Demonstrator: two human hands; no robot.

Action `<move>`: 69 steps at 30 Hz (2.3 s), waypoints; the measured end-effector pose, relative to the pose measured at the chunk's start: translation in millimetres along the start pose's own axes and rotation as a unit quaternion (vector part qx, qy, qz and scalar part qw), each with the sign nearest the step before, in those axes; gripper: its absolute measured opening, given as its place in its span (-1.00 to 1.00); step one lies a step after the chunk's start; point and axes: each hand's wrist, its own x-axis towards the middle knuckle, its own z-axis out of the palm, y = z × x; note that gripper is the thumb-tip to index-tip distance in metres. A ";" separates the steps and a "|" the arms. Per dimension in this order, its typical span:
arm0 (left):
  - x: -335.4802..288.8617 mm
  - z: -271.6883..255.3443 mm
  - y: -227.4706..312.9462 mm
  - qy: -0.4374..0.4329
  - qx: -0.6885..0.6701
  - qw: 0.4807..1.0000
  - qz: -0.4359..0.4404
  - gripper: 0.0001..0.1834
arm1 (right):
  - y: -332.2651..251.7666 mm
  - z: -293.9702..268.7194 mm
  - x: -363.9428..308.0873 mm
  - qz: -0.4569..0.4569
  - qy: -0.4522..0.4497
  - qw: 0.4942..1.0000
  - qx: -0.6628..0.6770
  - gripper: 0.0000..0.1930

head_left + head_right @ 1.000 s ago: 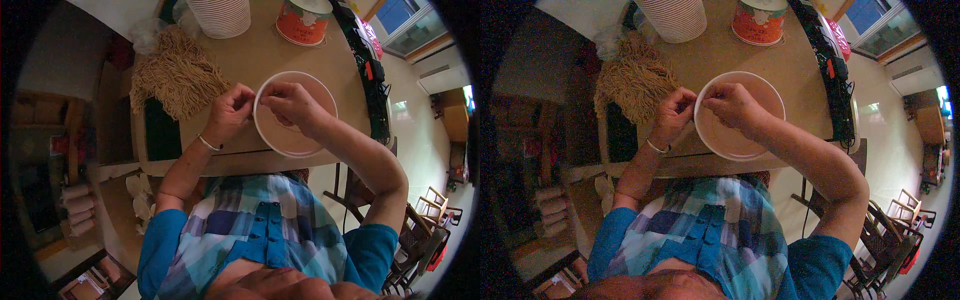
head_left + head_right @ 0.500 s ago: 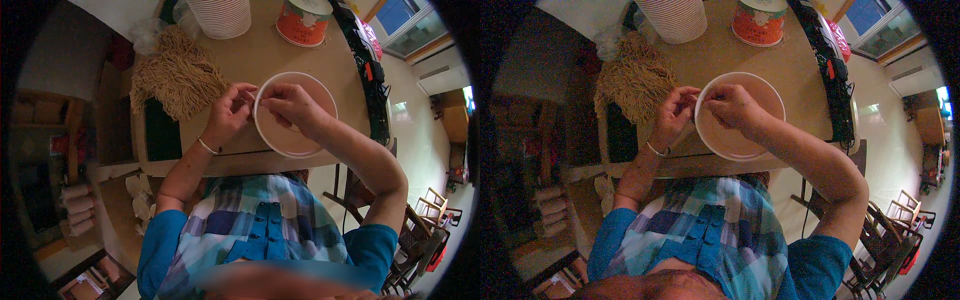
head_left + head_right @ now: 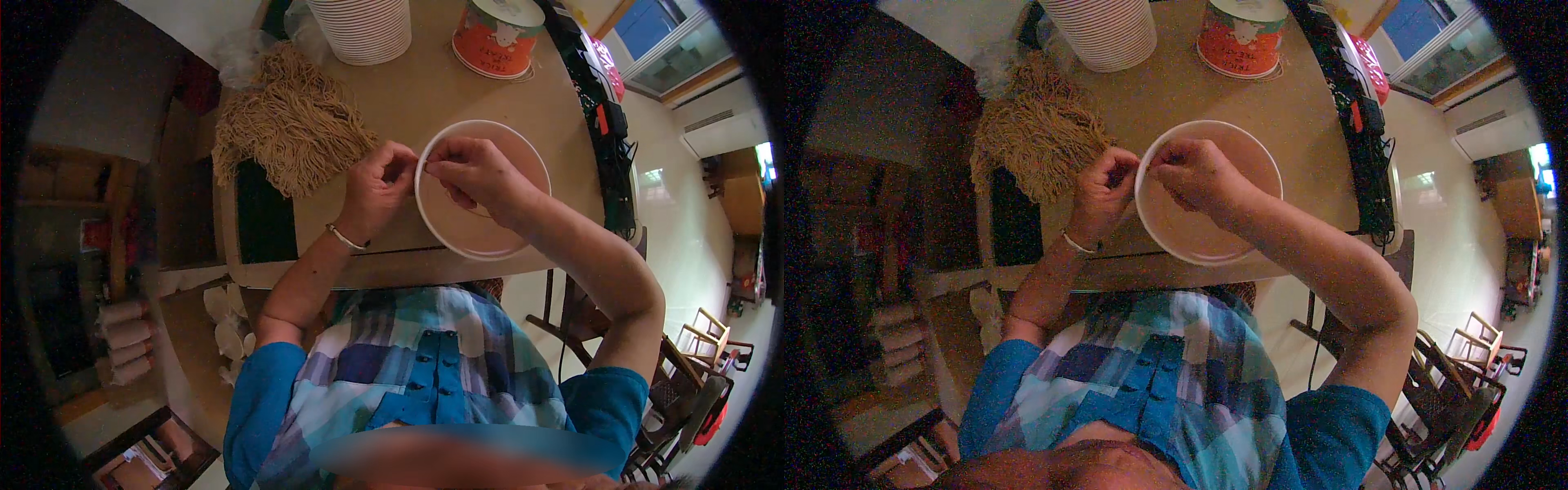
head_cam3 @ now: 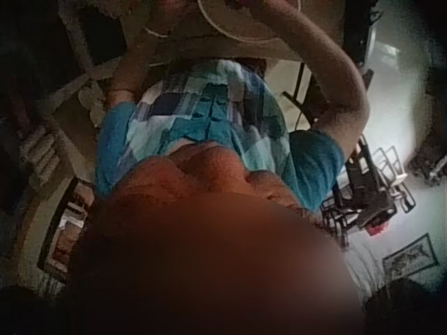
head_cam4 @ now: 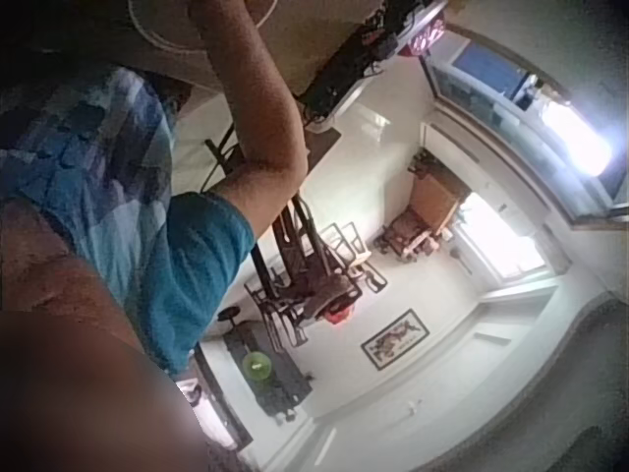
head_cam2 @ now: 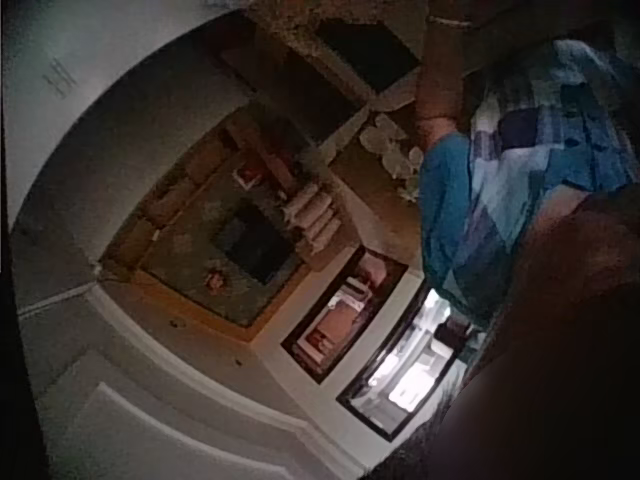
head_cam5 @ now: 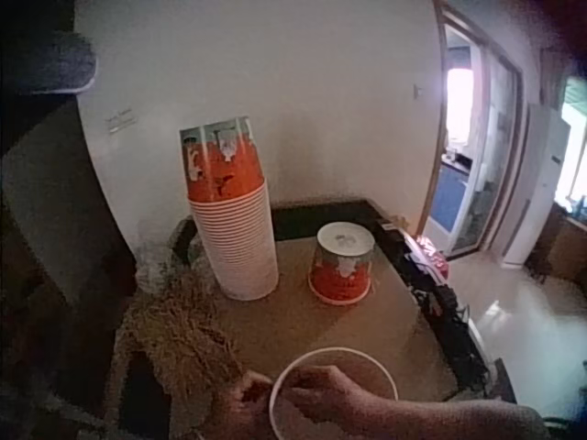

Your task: The recorder is threading a thin yellow string through pre-drilled holes on the side of a plastic bucket to create a handle.

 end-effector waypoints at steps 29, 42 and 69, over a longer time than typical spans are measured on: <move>-5.8 3.9 -2.8 0.031 -0.137 0.990 -0.003 -0.80 | -4.6 3.4 -0.8 0.020 0.007 1.000 -0.017 -0.84; -3.4 0.9 3.8 0.050 -0.013 0.998 0.029 -0.90 | -4.8 12.8 -0.8 -0.008 0.057 0.995 -0.083 -0.87; 4.6 -22.2 23.8 0.065 -0.284 0.956 0.026 -0.93 | -7.7 2.7 -6.8 -0.057 0.052 0.965 -0.249 -0.85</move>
